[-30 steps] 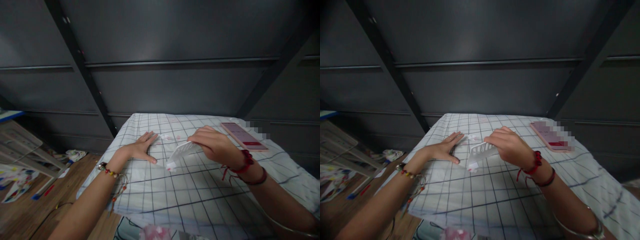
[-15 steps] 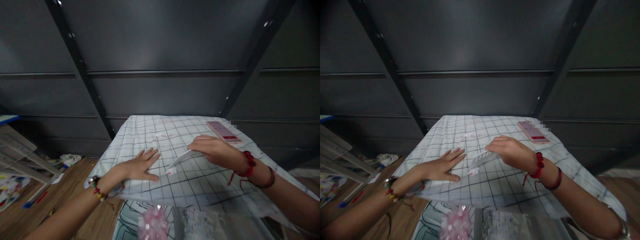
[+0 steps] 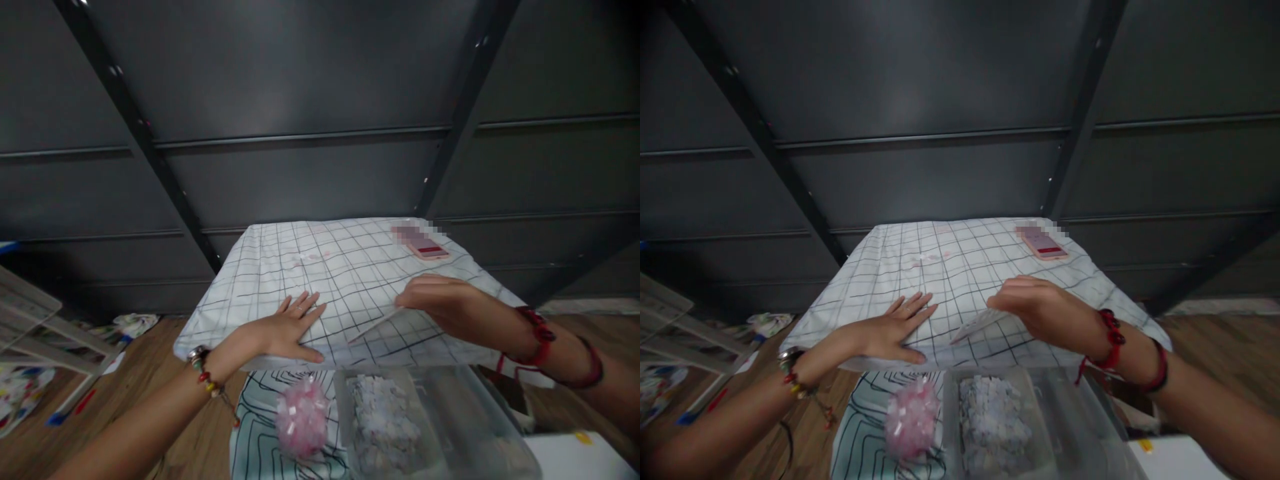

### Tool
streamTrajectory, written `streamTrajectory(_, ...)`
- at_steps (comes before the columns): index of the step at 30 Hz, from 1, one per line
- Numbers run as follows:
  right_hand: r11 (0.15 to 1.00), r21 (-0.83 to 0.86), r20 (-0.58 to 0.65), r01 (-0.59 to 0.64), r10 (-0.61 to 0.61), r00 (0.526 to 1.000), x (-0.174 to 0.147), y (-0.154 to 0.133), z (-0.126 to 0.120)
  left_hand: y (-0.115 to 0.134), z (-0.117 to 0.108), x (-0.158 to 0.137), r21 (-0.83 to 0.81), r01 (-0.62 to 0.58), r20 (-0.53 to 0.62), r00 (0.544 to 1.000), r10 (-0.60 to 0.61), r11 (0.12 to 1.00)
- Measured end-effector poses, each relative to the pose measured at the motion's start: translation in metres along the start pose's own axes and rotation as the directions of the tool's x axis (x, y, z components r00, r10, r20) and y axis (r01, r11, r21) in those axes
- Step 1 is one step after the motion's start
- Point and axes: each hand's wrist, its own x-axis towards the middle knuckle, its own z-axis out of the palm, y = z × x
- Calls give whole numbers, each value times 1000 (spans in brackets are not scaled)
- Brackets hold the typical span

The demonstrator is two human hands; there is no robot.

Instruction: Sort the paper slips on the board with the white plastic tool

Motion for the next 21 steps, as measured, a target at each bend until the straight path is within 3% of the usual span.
streamTrajectory(6, 990, -140, -54, -2, -5, 999, -40, -16, -16, 7, 4, 7, 28, -87, 5, 996, 87, 996)
streamTrajectory(8, 978, -205, -70, 42, -57, 996, -48, -19, -19, 8, 1, 8, 27, -94, 20, 995, 94, 995)
streamTrajectory(11, 977, -212, -67, 24, -39, 997, -48, -20, -23, 8, -4, 9, 41, -87, 49, 995, 85, 995)
streamTrajectory(16, 974, -222, -110, -46, 21, 994, -20, 3, -18, -5, -13, 15, 37, -33, 20, 999, 32, 999)
streamTrajectory(19, 944, -320, -196, -76, 13, 980, 10, 30, -5, -27, -15, 19, 24, -13, -39, 999, 14, 1000)
streamTrajectory(21, 920, -349, -233, -177, 98, 968, 32, 49, 7, -45, -18, 19, 17, -15, -107, 994, 16, 1000)
